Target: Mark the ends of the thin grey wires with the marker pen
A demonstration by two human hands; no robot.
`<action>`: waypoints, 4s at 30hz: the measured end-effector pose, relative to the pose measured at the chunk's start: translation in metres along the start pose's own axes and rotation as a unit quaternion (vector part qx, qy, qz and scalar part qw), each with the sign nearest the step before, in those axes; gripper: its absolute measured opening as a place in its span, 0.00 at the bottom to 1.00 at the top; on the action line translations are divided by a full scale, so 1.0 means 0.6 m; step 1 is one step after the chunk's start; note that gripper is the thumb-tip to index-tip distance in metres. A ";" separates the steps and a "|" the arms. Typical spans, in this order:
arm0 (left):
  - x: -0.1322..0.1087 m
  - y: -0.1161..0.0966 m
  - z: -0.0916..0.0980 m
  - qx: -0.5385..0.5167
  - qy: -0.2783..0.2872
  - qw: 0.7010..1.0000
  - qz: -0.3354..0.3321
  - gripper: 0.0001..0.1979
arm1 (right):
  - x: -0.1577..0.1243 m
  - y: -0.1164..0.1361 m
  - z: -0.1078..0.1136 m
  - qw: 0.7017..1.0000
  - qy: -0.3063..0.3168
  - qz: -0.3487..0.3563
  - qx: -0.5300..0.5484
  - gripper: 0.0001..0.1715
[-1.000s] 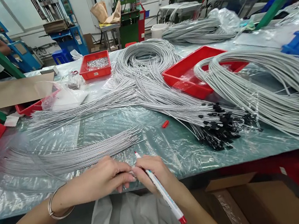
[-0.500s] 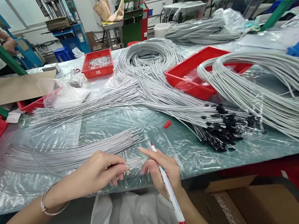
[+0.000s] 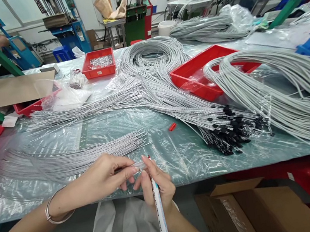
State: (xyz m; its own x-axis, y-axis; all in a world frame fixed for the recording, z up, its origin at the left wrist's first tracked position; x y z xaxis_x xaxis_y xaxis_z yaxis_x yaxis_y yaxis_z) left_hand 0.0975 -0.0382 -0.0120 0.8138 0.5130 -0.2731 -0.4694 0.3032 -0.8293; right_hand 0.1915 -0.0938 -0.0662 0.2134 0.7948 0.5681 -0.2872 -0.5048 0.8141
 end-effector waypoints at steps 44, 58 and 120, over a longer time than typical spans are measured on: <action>0.083 0.158 -0.081 -0.101 0.196 0.972 0.086 0.19 | 0.001 -0.063 0.060 0.982 0.071 -0.056 -0.165 0.14; 0.085 0.160 -0.083 -0.095 0.197 0.971 0.093 0.17 | -0.011 -0.085 0.072 0.987 0.045 -0.112 -0.110 0.09; 0.102 0.150 -0.085 -0.109 0.200 0.970 0.086 0.21 | 0.007 -0.054 0.075 0.980 0.035 -0.010 -0.198 0.17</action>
State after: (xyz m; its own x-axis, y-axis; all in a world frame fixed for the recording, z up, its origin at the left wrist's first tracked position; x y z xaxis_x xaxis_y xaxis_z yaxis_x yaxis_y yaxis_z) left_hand 0.1225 -0.0202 -0.1282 0.8179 0.1750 -0.5481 -0.5624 0.0419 -0.8258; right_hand 0.2439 -0.0893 -0.0851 0.1630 0.8312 0.5316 -0.6257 -0.3295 0.7071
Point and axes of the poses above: each hand's wrist, its own x-axis towards the middle knuckle, its own z-axis out of the back of the hand, y = z × x, the point moved 8 cm from there along x, towards the middle knuckle, and after that the axes turned 7 degrees about y, right-handed, at the moved point
